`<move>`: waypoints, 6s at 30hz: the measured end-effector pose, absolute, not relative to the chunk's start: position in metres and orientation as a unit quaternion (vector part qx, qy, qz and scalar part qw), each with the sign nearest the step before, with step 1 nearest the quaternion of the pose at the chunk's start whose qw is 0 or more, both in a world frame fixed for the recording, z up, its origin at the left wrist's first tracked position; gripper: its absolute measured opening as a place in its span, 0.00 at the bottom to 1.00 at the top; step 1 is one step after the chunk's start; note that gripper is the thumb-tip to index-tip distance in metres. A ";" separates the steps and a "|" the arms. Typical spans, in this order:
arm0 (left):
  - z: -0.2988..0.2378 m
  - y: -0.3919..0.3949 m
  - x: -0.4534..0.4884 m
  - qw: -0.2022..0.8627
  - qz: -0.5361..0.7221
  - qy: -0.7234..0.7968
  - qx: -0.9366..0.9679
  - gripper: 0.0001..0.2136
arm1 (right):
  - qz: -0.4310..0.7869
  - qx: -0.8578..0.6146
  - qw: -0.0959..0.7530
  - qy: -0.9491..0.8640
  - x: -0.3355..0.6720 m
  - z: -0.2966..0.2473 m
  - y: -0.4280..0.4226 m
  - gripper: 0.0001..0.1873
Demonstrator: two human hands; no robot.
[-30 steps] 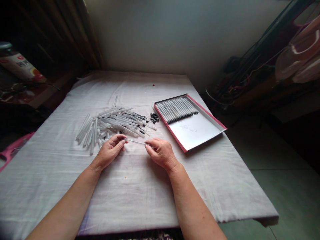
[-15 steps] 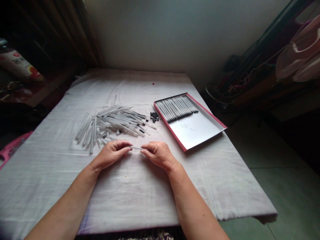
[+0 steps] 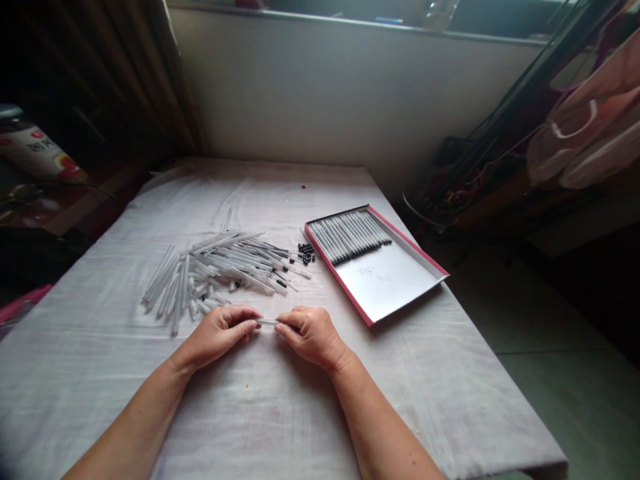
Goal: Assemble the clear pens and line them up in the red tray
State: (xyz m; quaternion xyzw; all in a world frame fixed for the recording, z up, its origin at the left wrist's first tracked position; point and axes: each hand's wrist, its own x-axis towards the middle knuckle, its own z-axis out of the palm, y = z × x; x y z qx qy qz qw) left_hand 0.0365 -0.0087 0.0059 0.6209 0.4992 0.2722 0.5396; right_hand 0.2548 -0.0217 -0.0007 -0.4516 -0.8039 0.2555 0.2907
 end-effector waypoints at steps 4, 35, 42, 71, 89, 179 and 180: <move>0.003 -0.008 0.038 0.515 0.277 0.499 0.640 0.10 | 0.257 -0.459 0.304 -0.794 0.250 -0.002 -0.022 0.08; -0.005 -0.001 0.039 0.543 0.398 0.550 0.494 0.21 | 0.020 -0.855 0.132 -0.501 0.431 0.009 0.185 0.18; -0.003 0.000 0.041 0.543 0.399 0.553 0.490 0.21 | 0.023 -0.848 0.116 -0.517 0.434 0.010 0.180 0.20; 0.001 0.000 0.042 0.532 0.435 0.501 0.526 0.23 | 0.017 -0.615 0.200 -0.763 0.239 0.003 0.018 0.14; 0.000 -0.003 0.043 0.520 0.416 0.514 0.540 0.21 | 0.000 -0.683 0.165 -0.711 0.254 0.003 0.003 0.13; 0.026 -0.008 0.047 0.622 0.628 0.450 0.127 0.03 | 0.417 -0.472 0.703 -0.331 0.245 0.021 -0.008 0.11; 0.025 -0.008 0.047 0.622 0.629 0.450 0.125 0.04 | 0.417 -0.471 0.703 -0.332 0.245 0.021 -0.009 0.10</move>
